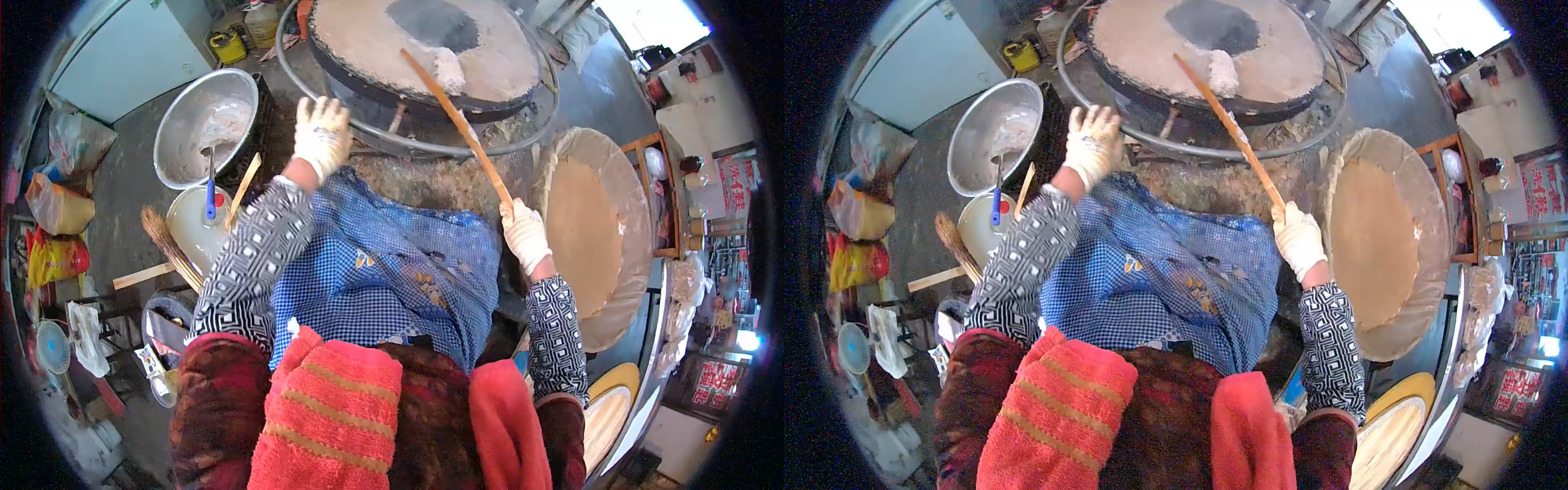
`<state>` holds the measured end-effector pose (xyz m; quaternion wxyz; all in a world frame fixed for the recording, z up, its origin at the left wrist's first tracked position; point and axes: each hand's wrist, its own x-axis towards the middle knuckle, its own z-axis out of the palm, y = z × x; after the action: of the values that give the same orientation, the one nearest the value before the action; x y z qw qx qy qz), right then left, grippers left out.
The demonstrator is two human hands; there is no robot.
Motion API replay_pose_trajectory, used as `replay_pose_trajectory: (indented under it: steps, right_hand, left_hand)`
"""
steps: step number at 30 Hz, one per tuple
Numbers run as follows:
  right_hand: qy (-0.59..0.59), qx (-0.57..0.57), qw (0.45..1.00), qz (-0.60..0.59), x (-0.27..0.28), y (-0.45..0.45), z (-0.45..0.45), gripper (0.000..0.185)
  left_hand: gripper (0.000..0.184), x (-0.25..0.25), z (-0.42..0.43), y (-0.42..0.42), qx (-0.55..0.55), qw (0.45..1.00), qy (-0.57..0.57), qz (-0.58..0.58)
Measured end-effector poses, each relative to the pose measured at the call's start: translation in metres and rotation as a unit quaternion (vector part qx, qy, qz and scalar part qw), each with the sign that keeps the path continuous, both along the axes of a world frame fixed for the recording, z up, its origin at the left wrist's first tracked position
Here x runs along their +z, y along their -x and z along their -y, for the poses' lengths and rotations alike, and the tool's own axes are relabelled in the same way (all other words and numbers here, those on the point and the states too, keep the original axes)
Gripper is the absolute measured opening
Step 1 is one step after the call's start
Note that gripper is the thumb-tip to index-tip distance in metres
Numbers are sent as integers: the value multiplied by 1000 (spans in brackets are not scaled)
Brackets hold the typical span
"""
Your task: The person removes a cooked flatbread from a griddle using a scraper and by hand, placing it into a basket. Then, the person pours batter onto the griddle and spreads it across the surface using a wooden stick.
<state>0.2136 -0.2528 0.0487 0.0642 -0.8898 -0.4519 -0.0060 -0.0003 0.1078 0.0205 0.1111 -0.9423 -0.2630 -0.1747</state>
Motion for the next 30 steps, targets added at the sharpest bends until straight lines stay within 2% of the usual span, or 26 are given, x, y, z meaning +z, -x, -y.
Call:
replay_pose_trajectory:
  steps: [1, 2, 6, 9, 11, 14, 20, 23, 26, 29, 30]
  right_hand:
    - [25, -8, 1000, -1, -10, -6, 2, 27]
    - [27, -13, 1000, -7, -15, -9, -3, 27]
    - [22, -62, 998, 10, -10, -30, -48, 33]
    - [25, -73, 997, 15, -6, -52, -78, 36]
    - [20, -58, 998, 18, -23, -78, -92, 37]
    - [28, -63, 998, -3, -14, -86, -115, 37]
    - [17, -16, 1000, 19, 3, -52, -119, 35]
    - [44, -79, 996, 13, -5, -79, -116, 32]
    - [-7, -26, 998, 57, -1, -84, -119, 33]
    - [-7, 19, 1000, 24, 3, -65, -113, 34]
    - [-6, 17, 998, 53, -8, -67, -107, 33]
  left_hand:
    - [39, 38, 36, -7, -14, 997, 61, -46]
    - [41, 32, 58, -16, -54, 996, 72, 2]
    - [57, 4, 114, -48, -109, 988, 107, -20]
    - [61, 0, 108, -46, -74, 994, 67, -37]
    - [60, -1, 96, -37, -82, 994, 60, -46]
    - [59, 4, 82, -27, -83, 994, 54, -53]
    - [57, 0, 63, -17, -72, 995, 71, -26]
    - [55, -3, 54, -10, -74, 995, 61, -9]
    - [52, 1, 47, -5, -69, 995, 71, -10]
    - [48, -6, 38, -2, -45, 995, 85, 21]
    - [48, -5, 38, -2, -32, 995, 90, 26]
